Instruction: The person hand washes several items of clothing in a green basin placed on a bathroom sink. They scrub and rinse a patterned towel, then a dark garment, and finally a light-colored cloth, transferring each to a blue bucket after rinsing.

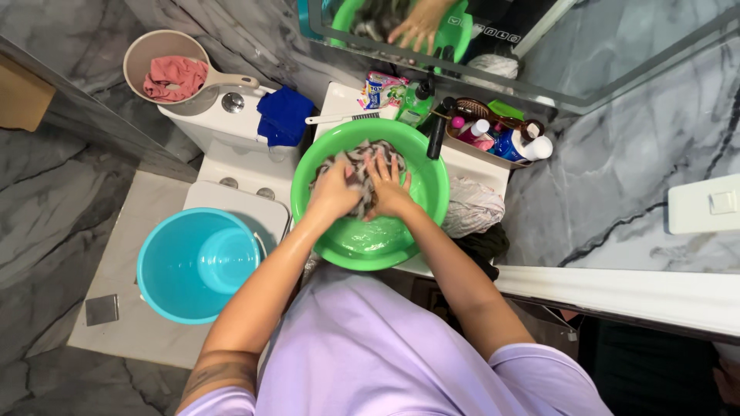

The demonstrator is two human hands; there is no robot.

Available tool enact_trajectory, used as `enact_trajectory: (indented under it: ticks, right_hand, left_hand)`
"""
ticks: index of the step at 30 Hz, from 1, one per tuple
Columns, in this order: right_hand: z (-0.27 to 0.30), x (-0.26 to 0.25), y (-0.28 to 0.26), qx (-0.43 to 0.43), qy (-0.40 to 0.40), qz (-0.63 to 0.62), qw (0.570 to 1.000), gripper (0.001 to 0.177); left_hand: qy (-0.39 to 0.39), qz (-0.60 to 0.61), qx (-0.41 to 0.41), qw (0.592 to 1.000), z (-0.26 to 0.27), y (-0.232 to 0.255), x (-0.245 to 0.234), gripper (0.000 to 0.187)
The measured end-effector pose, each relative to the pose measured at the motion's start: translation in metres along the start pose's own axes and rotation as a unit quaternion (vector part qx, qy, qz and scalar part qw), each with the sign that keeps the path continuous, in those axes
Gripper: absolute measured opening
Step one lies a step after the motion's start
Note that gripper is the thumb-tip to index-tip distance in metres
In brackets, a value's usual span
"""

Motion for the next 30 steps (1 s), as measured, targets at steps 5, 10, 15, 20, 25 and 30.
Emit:
enact_trajectory:
  ticks: [5, 10, 15, 20, 25, 30]
  right_hand:
    - [0.004, 0.024, 0.003, -0.02, -0.016, -0.009, 1.0, 0.155]
    - [-0.017, 0.006, -0.013, -0.092, 0.283, -0.348, 0.889, 0.151]
    - [-0.045, 0.006, -0.042, -0.073, 0.219, -0.712, 0.664, 0.134]
    - [-0.051, -0.052, -0.015, -0.066, 0.199, -0.82, 0.533, 0.116]
    - [-0.052, -0.092, 0.006, -0.051, 0.215, -0.839, 0.497, 0.099]
    - [-0.054, -0.089, -0.03, -0.054, 0.22, -0.841, 0.491, 0.082]
  left_hand:
    - [0.022, 0.125, 0.158, 0.979, 0.029, 0.15, -0.059, 0.03]
    - [0.007, 0.234, 0.295, 0.926, 0.076, 0.27, -0.101, 0.025]
    - [-0.065, 0.273, 0.365, 0.888, 0.119, 0.302, -0.103, 0.027]
    - [0.04, 0.251, 0.356, 0.899, 0.129, 0.187, -0.151, 0.031]
    - [0.091, 0.378, 0.005, 0.921, 0.078, -0.018, -0.137, 0.062]
    - [-0.086, 0.606, -0.342, 0.713, 0.039, -0.108, -0.012, 0.102]
Point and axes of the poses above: each hand's wrist, its own z-axis away from the middle knuckle, its own x-axis out of the palm, y = z × x, the point moved 6 cm from there along -z, towards the middle knuckle, and after that the axes turned 9 degrees about z, right-handed, at the moved point
